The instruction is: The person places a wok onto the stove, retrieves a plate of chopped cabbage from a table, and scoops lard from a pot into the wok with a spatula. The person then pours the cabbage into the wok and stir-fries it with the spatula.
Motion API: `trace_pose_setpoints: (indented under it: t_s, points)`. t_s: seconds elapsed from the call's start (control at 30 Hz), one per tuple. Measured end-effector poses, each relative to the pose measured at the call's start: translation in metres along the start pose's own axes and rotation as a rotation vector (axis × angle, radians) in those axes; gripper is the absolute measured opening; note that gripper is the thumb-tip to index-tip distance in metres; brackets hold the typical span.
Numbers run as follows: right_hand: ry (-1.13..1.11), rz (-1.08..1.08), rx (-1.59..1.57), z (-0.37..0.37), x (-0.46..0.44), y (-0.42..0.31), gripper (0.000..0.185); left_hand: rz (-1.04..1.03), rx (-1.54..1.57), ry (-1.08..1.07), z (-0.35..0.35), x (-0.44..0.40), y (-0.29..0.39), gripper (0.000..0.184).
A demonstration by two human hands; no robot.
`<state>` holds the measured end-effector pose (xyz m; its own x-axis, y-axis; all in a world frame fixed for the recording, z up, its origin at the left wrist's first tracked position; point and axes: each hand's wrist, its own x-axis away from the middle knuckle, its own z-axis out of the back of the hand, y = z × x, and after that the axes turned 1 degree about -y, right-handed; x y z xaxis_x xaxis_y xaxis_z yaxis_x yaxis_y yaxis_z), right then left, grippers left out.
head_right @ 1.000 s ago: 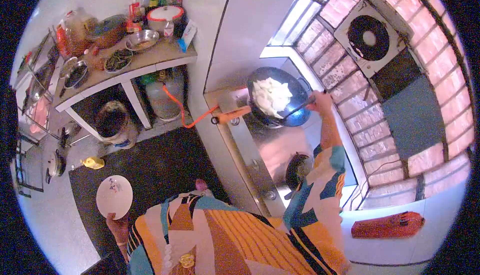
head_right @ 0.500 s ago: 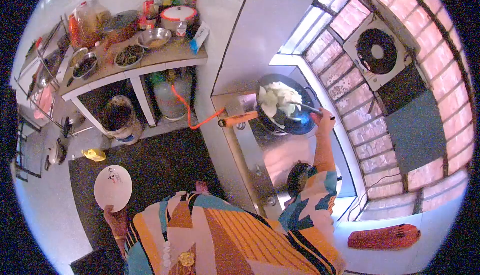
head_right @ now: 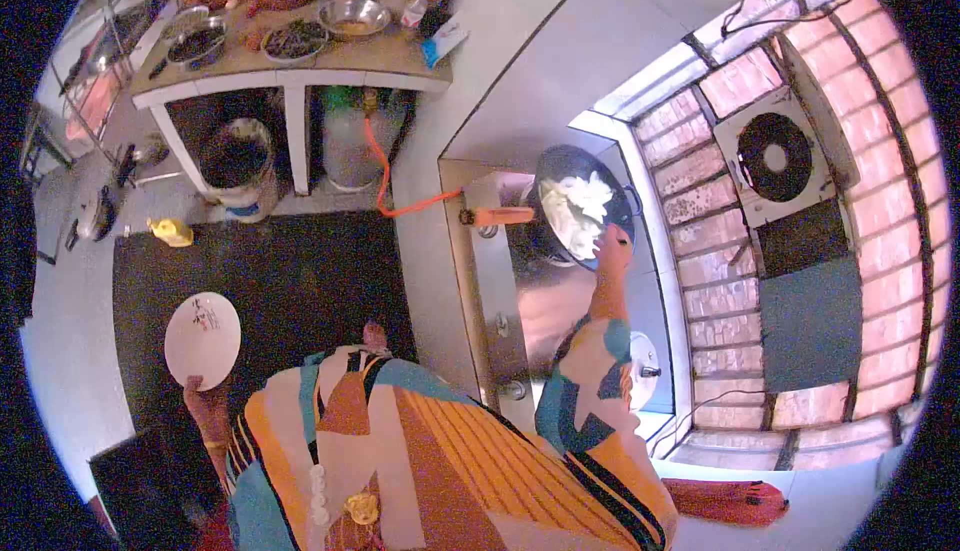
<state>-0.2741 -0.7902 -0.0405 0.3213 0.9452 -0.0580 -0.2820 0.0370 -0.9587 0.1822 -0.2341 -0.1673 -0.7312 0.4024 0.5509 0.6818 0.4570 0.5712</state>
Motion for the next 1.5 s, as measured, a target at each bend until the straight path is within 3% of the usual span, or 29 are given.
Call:
trace_pose_setpoints:
  t_s: [0.1,0.17,0.23,0.33,0.43,0.47,0.57,0.67,0.8,1.07,1.17,1.3,1.5]
  points:
    - [-0.201,0.006,0.306,-0.001,-0.061,-0.016,0.022,-0.023,-0.006,0.031,-0.011,0.008,0.004,0.059]
    - [-0.06,-0.039,0.591,-0.008,-0.064,-0.077,0.023,-0.035,0.011,0.031,-0.011,0.007,0.004,0.06]
    - [-0.252,1.055,1.364,0.015,-0.083,-0.11,0.027,-0.025,0.046,0.05,-0.006,0.005,0.003,0.06]
    - [-0.194,0.09,0.763,0.007,-0.065,-0.149,0.028,-0.022,0.05,0.079,0.013,-0.002,0.001,0.059]
    - [-0.252,0.062,0.78,0.02,-0.071,-0.13,0.03,-0.047,0.013,0.084,0.023,0.004,0.001,0.056]
    - [-0.183,0.248,0.876,0.027,-0.085,-0.109,0.028,-0.057,-0.005,0.079,0.023,0.006,0.001,0.055]
    - [-0.025,-0.032,0.42,0.015,-0.069,-0.053,0.025,-0.044,0.003,0.1,0.016,0.009,0.003,0.053]
    - [0.026,0.113,0.053,0.017,-0.066,-0.017,0.023,-0.047,-0.055,0.08,0.009,0.012,0.008,0.051]
    - [-0.065,0.107,0.174,0.033,-0.094,-0.016,0.02,-0.052,-0.038,0.117,-0.008,0.004,0.01,0.055]
    - [-0.197,0.126,0.133,0.042,-0.017,-0.104,0.023,-0.015,-0.084,0.015,-0.024,-0.02,-0.002,0.052]
    - [-0.305,0.104,0.24,0.053,-0.029,-0.113,0.024,0.038,-0.108,0.028,-0.034,-0.018,-0.003,0.051]
    - [-0.272,-0.047,0.575,0.056,-0.034,-0.133,0.031,0.096,-0.071,0.028,-0.03,-0.024,-0.007,0.051]
    - [-0.258,-0.116,0.271,0.03,-0.032,-0.087,0.028,0.026,-0.154,0.002,-0.034,-0.015,-0.005,0.053]
